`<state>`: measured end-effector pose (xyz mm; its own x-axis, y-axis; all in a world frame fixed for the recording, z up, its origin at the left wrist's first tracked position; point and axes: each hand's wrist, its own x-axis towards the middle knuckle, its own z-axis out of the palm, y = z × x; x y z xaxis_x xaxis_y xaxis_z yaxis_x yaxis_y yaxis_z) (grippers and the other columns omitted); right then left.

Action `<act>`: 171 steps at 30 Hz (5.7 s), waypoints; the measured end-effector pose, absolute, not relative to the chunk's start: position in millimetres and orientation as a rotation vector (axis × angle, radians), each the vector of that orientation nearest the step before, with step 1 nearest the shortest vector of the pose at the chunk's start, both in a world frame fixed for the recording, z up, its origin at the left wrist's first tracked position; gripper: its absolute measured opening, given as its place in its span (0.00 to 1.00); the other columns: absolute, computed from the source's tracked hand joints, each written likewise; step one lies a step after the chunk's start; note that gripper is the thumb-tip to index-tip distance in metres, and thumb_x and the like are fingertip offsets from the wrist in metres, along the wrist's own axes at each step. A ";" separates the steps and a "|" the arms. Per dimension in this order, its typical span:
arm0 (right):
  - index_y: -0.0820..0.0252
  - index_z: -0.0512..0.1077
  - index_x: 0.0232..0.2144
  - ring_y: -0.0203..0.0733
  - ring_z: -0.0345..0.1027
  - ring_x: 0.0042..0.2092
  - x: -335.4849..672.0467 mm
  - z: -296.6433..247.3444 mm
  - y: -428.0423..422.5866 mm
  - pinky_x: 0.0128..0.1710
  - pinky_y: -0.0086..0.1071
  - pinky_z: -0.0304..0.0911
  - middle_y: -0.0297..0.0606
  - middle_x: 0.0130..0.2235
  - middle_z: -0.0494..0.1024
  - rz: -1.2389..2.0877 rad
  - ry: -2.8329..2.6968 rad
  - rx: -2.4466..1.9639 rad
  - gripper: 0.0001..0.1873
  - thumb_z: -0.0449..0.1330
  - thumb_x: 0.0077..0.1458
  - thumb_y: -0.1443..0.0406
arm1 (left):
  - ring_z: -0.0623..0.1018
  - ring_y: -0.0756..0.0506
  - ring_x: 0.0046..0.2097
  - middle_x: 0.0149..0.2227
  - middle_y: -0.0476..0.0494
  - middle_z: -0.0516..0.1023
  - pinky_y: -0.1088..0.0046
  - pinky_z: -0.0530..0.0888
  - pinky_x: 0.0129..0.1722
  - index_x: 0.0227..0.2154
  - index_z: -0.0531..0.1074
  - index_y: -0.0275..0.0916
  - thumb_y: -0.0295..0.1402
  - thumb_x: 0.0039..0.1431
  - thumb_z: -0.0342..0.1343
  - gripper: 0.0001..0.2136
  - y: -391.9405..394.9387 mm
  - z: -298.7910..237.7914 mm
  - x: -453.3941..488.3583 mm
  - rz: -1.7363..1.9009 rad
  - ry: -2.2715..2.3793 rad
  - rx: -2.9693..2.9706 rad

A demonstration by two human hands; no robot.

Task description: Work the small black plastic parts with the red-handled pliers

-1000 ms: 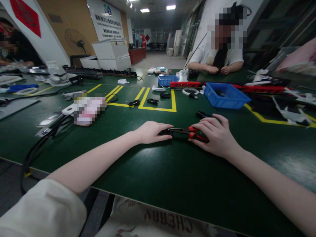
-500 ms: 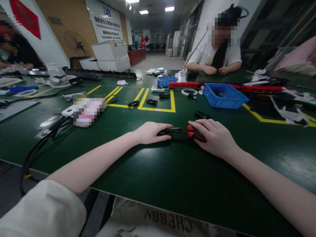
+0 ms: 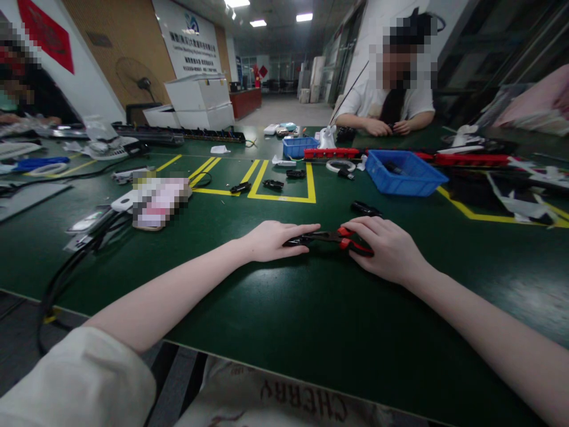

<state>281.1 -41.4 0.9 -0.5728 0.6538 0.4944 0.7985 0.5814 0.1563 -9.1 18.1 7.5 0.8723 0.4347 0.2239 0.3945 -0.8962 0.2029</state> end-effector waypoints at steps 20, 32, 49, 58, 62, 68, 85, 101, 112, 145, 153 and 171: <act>0.65 0.68 0.49 0.53 0.69 0.43 278.3 5.5 -49.3 0.39 0.43 0.68 0.51 0.45 0.76 -0.704 -2.411 -1.136 0.19 0.58 0.55 0.64 | 0.80 0.44 0.45 0.55 0.41 0.75 0.70 0.74 0.42 0.68 0.53 0.47 0.44 0.69 0.48 0.27 16.1 11.3 -8.8 0.416 0.654 2.799; 0.64 0.71 0.46 0.50 0.71 0.41 280.2 2.8 -49.0 0.37 0.40 0.69 0.49 0.42 0.76 -0.639 -2.391 -1.145 0.17 0.59 0.54 0.63 | 0.80 0.42 0.46 0.50 0.43 0.79 0.66 0.74 0.44 0.60 0.66 0.43 0.49 0.64 0.53 0.26 21.9 8.5 -8.6 0.496 0.821 2.499; 0.59 0.70 0.46 0.47 0.72 0.40 280.2 6.0 -48.3 0.37 0.39 0.70 0.44 0.43 0.77 -0.393 -2.397 -1.240 0.17 0.60 0.53 0.60 | 0.78 0.42 0.50 0.53 0.39 0.76 0.68 0.73 0.44 0.63 0.62 0.38 0.45 0.66 0.51 0.27 19.7 5.3 -6.9 0.470 0.762 2.725; 0.59 0.64 0.49 0.53 0.69 0.48 278.7 7.0 -45.7 0.47 0.46 0.65 0.48 0.47 0.74 -0.511 -2.352 -1.263 0.19 0.59 0.55 0.62 | 0.78 0.47 0.39 0.47 0.43 0.73 0.73 0.73 0.37 0.61 0.64 0.40 0.45 0.67 0.49 0.23 18.6 5.8 -7.0 0.457 0.710 2.797; 0.59 0.63 0.48 0.55 0.67 0.52 281.9 4.7 -44.5 0.52 0.49 0.62 0.48 0.48 0.73 -0.504 -2.352 -1.280 0.19 0.57 0.52 0.67 | 0.77 0.48 0.37 0.47 0.43 0.73 0.73 0.72 0.36 0.59 0.66 0.39 0.45 0.68 0.48 0.22 18.9 5.2 -7.2 0.463 0.675 2.805; 0.58 0.66 0.47 0.55 0.69 0.52 283.5 3.0 -43.6 0.53 0.52 0.64 0.48 0.48 0.75 -0.471 -2.380 -1.270 0.19 0.57 0.51 0.68 | 0.77 0.48 0.37 0.48 0.41 0.74 0.73 0.72 0.36 0.60 0.65 0.37 0.44 0.70 0.46 0.22 18.2 5.2 -6.9 0.467 0.595 2.878; 0.58 0.70 0.47 0.53 0.71 0.50 282.4 5.5 -46.9 0.48 0.48 0.70 0.46 0.48 0.77 -0.452 -2.409 -1.278 0.20 0.56 0.50 0.72 | 0.77 0.48 0.37 0.46 0.42 0.75 0.74 0.71 0.34 0.61 0.65 0.42 0.45 0.70 0.45 0.22 16.6 4.8 -6.3 0.464 0.442 3.035; 0.60 0.71 0.40 0.50 0.70 0.42 278.4 9.7 -48.3 0.40 0.42 0.66 0.45 0.41 0.77 -0.497 -2.452 -1.268 0.12 0.60 0.52 0.63 | 0.77 0.46 0.40 0.49 0.40 0.74 0.72 0.72 0.37 0.64 0.59 0.39 0.45 0.69 0.47 0.25 10.6 5.4 -3.4 0.471 0.440 2.925; 0.59 0.70 0.34 0.45 0.68 0.36 276.2 10.7 -46.9 0.36 0.38 0.62 0.43 0.36 0.75 -0.397 -2.516 -1.352 0.17 0.58 0.57 0.50 | 0.76 0.48 0.38 0.49 0.42 0.72 0.73 0.71 0.35 0.64 0.60 0.46 0.44 0.71 0.44 0.22 11.7 5.2 -3.1 0.451 0.388 3.023; 0.59 0.70 0.35 0.45 0.69 0.37 280.5 8.1 -45.4 0.36 0.38 0.61 0.42 0.37 0.76 -0.267 -2.406 -1.549 0.19 0.57 0.57 0.48 | 0.81 0.43 0.42 0.48 0.42 0.80 0.69 0.74 0.38 0.63 0.63 0.42 0.47 0.68 0.46 0.25 9.2 8.6 25.7 0.343 0.701 2.897; 0.58 0.70 0.33 0.43 0.68 0.36 282.8 6.8 -45.0 0.33 0.36 0.62 0.43 0.38 0.75 -0.250 -2.342 -1.477 0.15 0.59 0.56 0.52 | 0.81 0.44 0.39 0.46 0.44 0.79 0.71 0.73 0.36 0.66 0.58 0.46 0.48 0.67 0.47 0.27 8.8 8.0 26.2 0.379 0.698 2.929; 0.57 0.71 0.36 0.45 0.68 0.38 281.1 11.4 -48.4 0.37 0.39 0.63 0.42 0.37 0.75 -0.127 -2.385 -1.511 0.16 0.59 0.56 0.51 | 0.81 0.44 0.41 0.50 0.42 0.80 0.71 0.73 0.39 0.64 0.61 0.44 0.47 0.68 0.46 0.25 10.4 10.2 27.1 0.359 0.607 2.827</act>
